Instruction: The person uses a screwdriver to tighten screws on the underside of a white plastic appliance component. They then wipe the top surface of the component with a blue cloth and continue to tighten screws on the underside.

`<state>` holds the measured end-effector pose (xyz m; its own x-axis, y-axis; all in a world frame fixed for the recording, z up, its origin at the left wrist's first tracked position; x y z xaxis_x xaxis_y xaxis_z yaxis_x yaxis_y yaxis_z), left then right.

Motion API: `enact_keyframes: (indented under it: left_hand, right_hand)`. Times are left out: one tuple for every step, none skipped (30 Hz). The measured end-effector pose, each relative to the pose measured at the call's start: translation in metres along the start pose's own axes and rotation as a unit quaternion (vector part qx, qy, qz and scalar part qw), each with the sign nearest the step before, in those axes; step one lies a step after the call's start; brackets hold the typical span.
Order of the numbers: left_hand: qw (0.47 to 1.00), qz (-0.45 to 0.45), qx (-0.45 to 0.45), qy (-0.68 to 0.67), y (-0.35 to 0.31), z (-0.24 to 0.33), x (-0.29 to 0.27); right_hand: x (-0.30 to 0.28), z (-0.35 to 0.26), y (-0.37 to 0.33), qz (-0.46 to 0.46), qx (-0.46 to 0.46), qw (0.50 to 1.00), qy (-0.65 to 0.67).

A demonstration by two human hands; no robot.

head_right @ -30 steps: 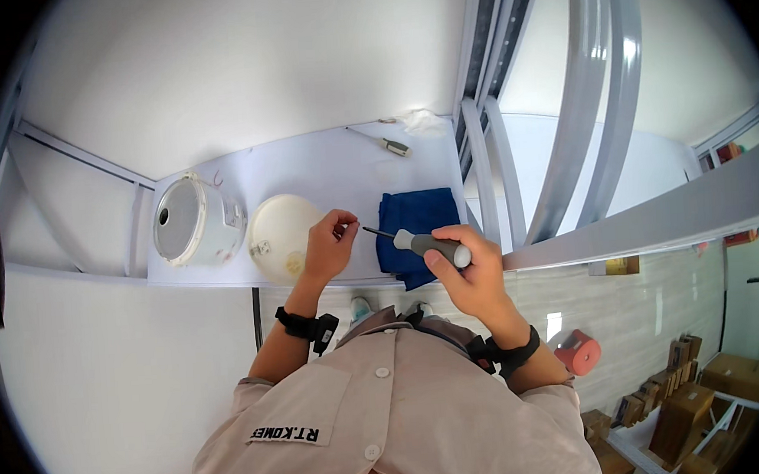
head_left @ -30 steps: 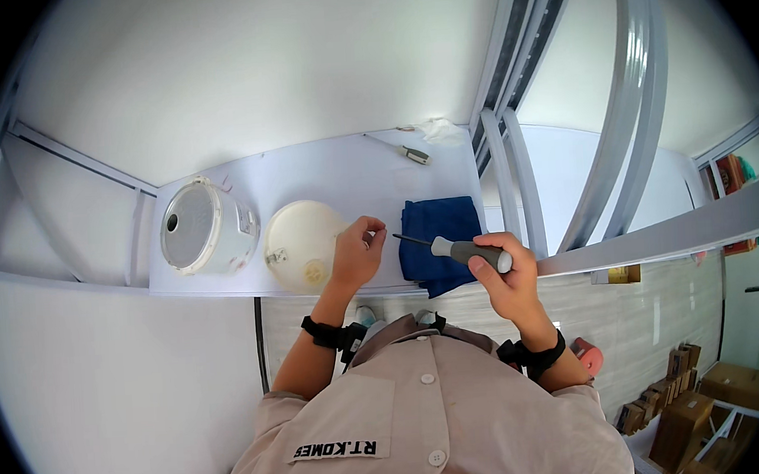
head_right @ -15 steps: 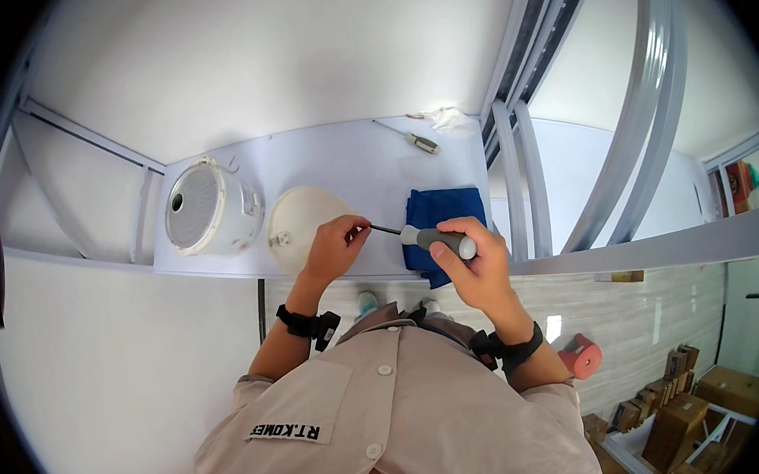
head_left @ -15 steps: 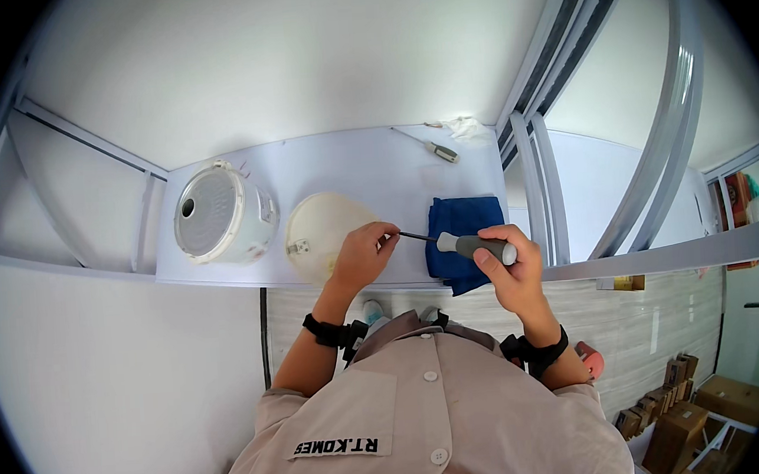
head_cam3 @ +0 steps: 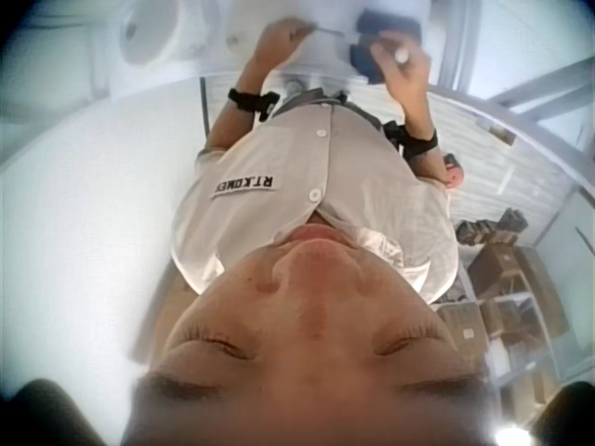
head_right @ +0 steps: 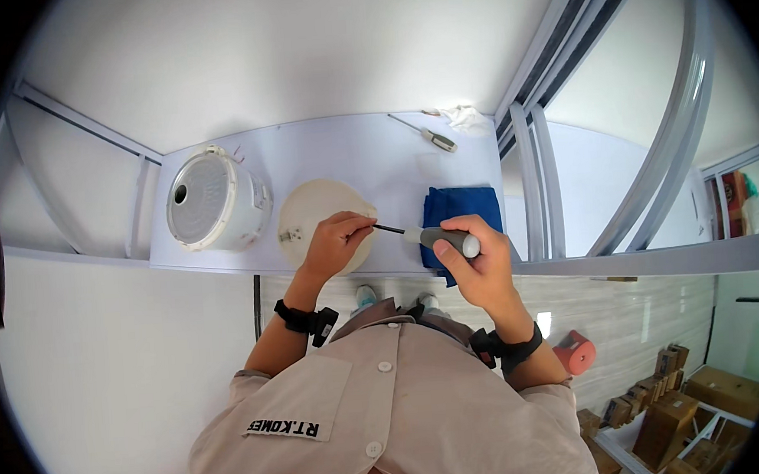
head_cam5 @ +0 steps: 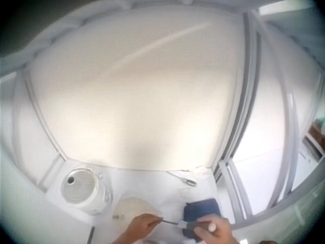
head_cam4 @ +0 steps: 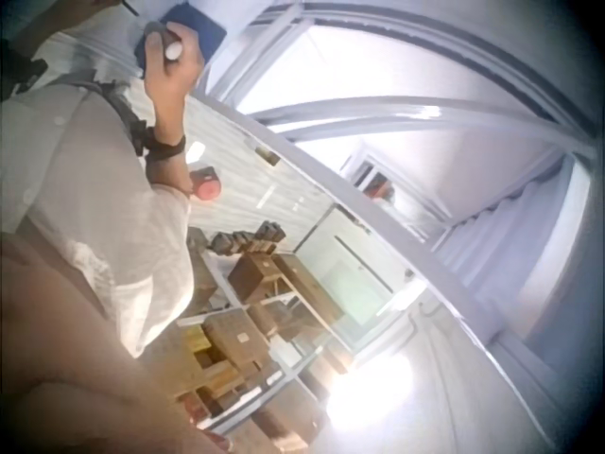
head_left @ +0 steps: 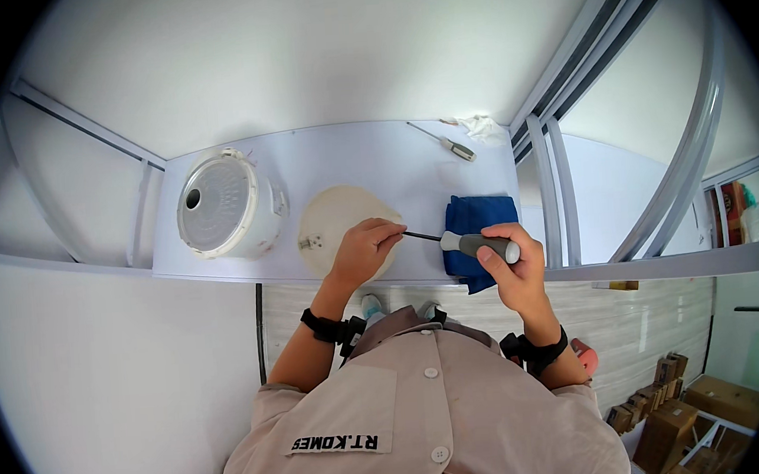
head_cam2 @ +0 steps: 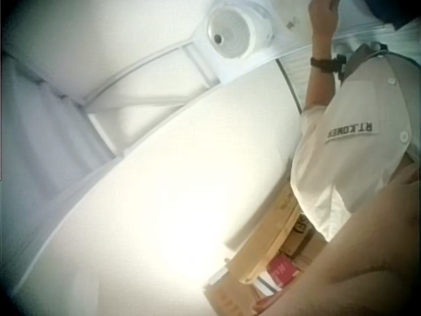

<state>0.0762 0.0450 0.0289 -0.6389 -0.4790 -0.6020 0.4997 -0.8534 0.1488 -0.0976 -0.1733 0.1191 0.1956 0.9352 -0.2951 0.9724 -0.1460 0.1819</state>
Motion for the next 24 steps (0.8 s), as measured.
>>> enact_keyframes:
  left_hand:
    - [1.0, -0.002, -0.002, 0.0, -0.001, -0.002, -0.002]
    - [1.0, -0.002, 0.001, 0.006, -0.002, -0.003, -0.003]
    - [1.0, -0.001, 0.004, 0.011, -0.003, -0.005, -0.004]
    - [1.0, 0.0, 0.006, 0.016, -0.004, -0.007, -0.005]
    - [1.0, -0.003, 0.008, 0.02, -0.005, -0.008, -0.007]
    - [1.0, -0.006, 0.009, 0.025, -0.006, -0.009, -0.009]
    - [0.999, -0.009, 0.01, 0.03, -0.007, -0.011, -0.01]
    - [0.999, -0.011, 0.01, 0.03, -0.008, -0.012, -0.012]
    - [0.999, -0.012, 0.009, 0.03, -0.009, -0.013, -0.013]
    - [0.999, -0.013, 0.009, 0.03, -0.01, -0.015, -0.014]
    - [0.999, -0.014, 0.009, 0.031, -0.011, -0.016, -0.015]
    - [0.999, -0.015, 0.009, 0.033, -0.012, -0.016, -0.017]
    - [0.999, -0.016, 0.009, 0.035, -0.012, -0.017, -0.018]
    - [0.999, -0.017, 0.012, 0.039, -0.013, -0.018, -0.019]
    - [0.999, -0.018, 0.016, 0.043, -0.014, -0.019, -0.02]
    - [0.999, -0.019, 0.019, 0.048, -0.015, -0.02, -0.021]
    - [0.998, -0.027, 0.019, 0.053, -0.016, -0.022, -0.022]
    - [0.997, -0.036, 0.019, 0.059, -0.017, -0.023, -0.024]
    - [0.997, -0.046, 0.019, 0.065, -0.017, -0.024, -0.025]
    - [0.996, -0.046, 0.022, 0.072, -0.018, -0.025, -0.025]
    - [0.996, -0.047, 0.025, 0.078, -0.018, -0.026, -0.025]
    - [0.995, -0.048, 0.027, 0.084, -0.019, -0.028, -0.024]
    - [0.995, -0.046, 0.03, 0.089, -0.019, -0.03, -0.023]
    - [0.994, -0.044, 0.033, 0.093, -0.019, -0.032, -0.022]
  right_hand:
    - [0.002, -0.001, 0.001, 0.0, 0.002, 1.0, 0.0]
    - [0.004, -0.002, 0.003, 0.003, -0.004, 1.0, -0.004]
    - [0.007, -0.003, 0.005, 0.006, -0.01, 1.0, -0.007]
    - [0.009, -0.003, 0.006, 0.009, -0.016, 1.0, -0.01]
    - [0.011, -0.004, 0.007, 0.007, -0.013, 1.0, -0.011]
    - [0.013, -0.004, 0.008, 0.006, -0.011, 1.0, -0.012]
    - [0.015, -0.004, 0.009, 0.005, -0.008, 1.0, -0.013]
    - [0.016, -0.004, 0.01, 0.002, -0.005, 1.0, -0.011]
    - [0.018, -0.006, 0.011, 0.0, -0.002, 1.0, -0.009]
    - [0.019, -0.007, 0.012, -0.003, 0.001, 1.0, -0.008]
    - [0.021, -0.008, 0.013, -0.006, -0.004, 1.0, -0.008]
    - [0.023, -0.01, 0.015, -0.009, -0.009, 1.0, -0.009]
    - [0.025, -0.011, 0.016, -0.012, -0.014, 1.0, -0.01]
    - [0.026, -0.011, 0.016, -0.019, -0.001, 1.0, -0.01]
    - [0.028, -0.011, 0.017, -0.025, 0.011, 1.0, -0.01]
    - [0.029, -0.012, 0.018, -0.031, 0.023, 0.999, -0.01]
    - [0.03, -0.013, 0.02, -0.026, 0.02, 0.999, -0.026]
    - [0.031, -0.016, 0.021, -0.02, 0.018, 0.999, -0.042]
    - [0.031, -0.018, 0.023, -0.015, 0.015, 0.998, -0.058]
    - [0.031, -0.02, 0.025, -0.027, 0.028, 0.997, -0.067]
    - [0.03, -0.023, 0.026, -0.039, 0.042, 0.996, -0.075]
    - [0.03, -0.024, 0.028, -0.052, 0.055, 0.994, -0.084]
    - [0.031, -0.024, 0.029, -0.061, 0.056, 0.993, -0.09]
    - [0.032, -0.023, 0.03, -0.071, 0.057, 0.991, -0.095]
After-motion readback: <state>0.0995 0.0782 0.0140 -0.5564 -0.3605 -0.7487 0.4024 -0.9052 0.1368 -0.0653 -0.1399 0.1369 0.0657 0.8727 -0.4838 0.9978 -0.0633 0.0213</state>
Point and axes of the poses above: each hand's wrist, its own y-axis towards the middle knuckle, its own x-axis out of the palm, z = x × y, the point moved 2 cm from there along y, towards the middle knuckle, and after that the axes turned 15 degrees about -z, right-handed, at the moved point
